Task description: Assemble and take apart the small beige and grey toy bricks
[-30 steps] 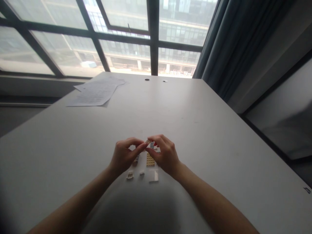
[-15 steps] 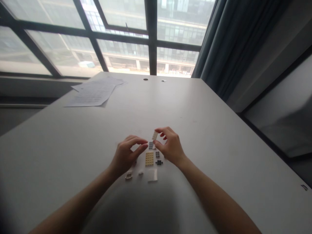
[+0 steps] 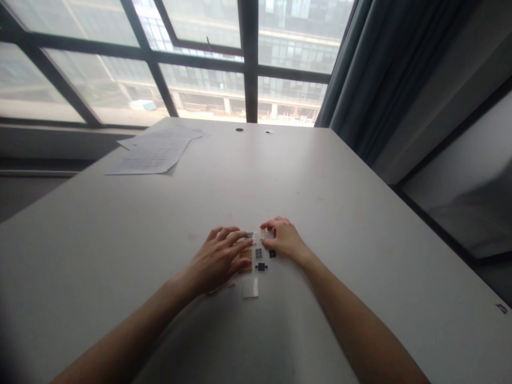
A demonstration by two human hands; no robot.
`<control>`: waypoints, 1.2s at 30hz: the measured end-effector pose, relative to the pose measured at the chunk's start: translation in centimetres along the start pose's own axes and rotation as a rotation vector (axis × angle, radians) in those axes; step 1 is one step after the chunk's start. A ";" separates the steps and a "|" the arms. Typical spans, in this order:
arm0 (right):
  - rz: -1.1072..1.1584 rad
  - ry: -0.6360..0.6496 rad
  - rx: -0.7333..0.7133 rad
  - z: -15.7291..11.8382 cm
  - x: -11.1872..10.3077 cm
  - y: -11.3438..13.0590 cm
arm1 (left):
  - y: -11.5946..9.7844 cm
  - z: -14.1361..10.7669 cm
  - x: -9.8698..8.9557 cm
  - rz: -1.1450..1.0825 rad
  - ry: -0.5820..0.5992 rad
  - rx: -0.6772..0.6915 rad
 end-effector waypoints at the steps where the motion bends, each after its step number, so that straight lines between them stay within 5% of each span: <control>1: 0.004 0.006 -0.008 0.0 0.0 0.0 | 0.0 0.0 0.1 0.002 0.007 0.000; 30: -0.004 0.016 -0.036 -0.1 -0.1 0.1 | 0.0 0.0 0.3 -0.024 0.028 -0.005; 33: 0.099 0.016 -0.019 0.0 -0.1 -0.3 | 0.2 -0.1 0.0 -0.030 -0.046 -0.020; 36: 0.322 -0.084 0.052 0.3 -0.2 -1.2 | 1.1 -0.3 -0.8 -0.084 -0.278 -0.118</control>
Point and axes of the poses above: each hand's wrist, its own z-axis towards the middle knuckle, its own x-axis out of the palm, y = z × x, the point moved 2 cm from there along z, towards the middle knuckle, and after that the axes turned 6 degrees about y, right-handed, at the moved point
